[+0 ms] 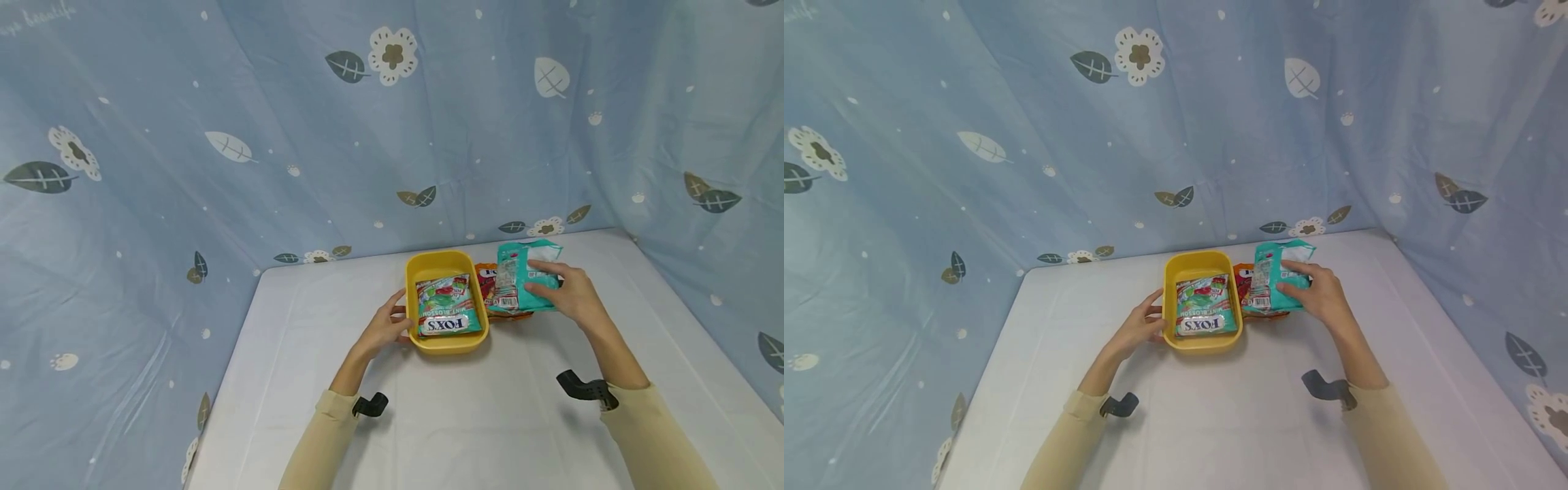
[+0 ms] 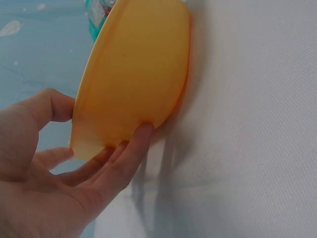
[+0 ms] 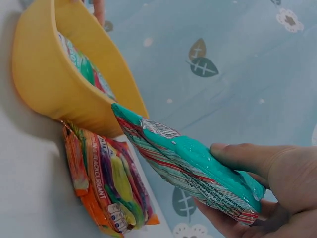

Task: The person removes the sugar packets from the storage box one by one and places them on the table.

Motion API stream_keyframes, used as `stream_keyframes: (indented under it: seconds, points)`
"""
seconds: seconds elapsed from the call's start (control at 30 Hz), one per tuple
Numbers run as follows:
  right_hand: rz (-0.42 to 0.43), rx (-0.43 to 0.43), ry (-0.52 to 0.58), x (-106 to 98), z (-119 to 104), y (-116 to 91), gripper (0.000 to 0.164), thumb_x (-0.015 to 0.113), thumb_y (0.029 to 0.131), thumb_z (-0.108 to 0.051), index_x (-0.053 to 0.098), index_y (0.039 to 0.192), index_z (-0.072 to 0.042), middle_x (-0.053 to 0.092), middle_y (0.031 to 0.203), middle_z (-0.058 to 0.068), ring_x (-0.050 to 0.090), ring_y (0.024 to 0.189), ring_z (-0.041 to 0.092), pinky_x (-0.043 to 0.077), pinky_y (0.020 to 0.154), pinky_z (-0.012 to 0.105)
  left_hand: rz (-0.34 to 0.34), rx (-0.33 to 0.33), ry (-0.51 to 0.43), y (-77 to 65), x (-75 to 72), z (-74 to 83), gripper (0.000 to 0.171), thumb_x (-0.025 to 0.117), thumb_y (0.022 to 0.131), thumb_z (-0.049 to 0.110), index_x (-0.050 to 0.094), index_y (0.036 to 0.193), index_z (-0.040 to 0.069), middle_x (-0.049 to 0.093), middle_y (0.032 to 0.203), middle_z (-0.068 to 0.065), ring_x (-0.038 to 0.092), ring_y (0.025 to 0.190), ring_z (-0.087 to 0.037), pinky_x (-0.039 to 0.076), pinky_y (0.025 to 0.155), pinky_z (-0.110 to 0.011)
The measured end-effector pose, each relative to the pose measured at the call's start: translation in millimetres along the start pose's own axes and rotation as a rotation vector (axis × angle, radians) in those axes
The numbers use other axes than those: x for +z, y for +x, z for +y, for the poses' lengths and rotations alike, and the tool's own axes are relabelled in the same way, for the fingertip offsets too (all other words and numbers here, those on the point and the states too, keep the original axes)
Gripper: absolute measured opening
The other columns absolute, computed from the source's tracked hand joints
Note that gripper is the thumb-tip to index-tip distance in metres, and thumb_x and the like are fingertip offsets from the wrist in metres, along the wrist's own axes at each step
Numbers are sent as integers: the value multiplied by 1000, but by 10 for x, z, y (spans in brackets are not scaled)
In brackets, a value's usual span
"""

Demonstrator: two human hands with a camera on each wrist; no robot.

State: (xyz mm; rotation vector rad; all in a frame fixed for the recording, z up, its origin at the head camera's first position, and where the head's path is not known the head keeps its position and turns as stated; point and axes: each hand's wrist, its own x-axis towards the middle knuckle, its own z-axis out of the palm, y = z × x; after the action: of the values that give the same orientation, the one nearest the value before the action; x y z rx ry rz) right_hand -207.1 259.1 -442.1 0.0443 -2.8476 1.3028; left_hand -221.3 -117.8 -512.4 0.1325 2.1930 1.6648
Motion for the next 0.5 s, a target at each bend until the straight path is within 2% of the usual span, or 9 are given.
stream_keyframes:
  seconds: [0.13, 0.23, 0.33, 0.5]
  points:
    - [5, 10, -13, 4, 45, -4, 60, 67, 92, -39, 52, 142, -10, 42, 149, 28, 52, 121, 41, 53, 77, 35, -1, -1, 3, 8, 0, -19, 79, 63, 88, 10, 26, 156, 27, 48, 139, -21, 59, 116, -31, 64, 77, -40]
    - [16, 17, -29, -6, 69, -3, 60, 67, 92, -39, 53, 142, -11, 44, 146, 30, 56, 107, 34, 48, 67, 24, 3, -7, 0, 12, 3, -22, 79, 63, 88, 10, 27, 155, 28, 49, 138, -19, 60, 116, -30, 64, 76, -39]
    - [23, 26, -36, -28, 86, -6, 60, 66, 92, -39, 52, 142, -11, 48, 142, 31, 57, 98, 30, 47, 63, 23, 7, -2, 5, 9, 4, -20, 79, 63, 88, 10, 27, 155, 28, 48, 139, -20, 59, 117, -31, 64, 75, -38]
    - [30, 28, -40, -70, 114, -16, 60, 66, 92, -41, 53, 142, -11, 51, 138, 31, 57, 94, 28, 47, 64, 23, 9, 3, 9, 4, 1, -18, 79, 63, 89, 10, 26, 156, 28, 47, 140, -22, 59, 117, -32, 64, 76, -38]
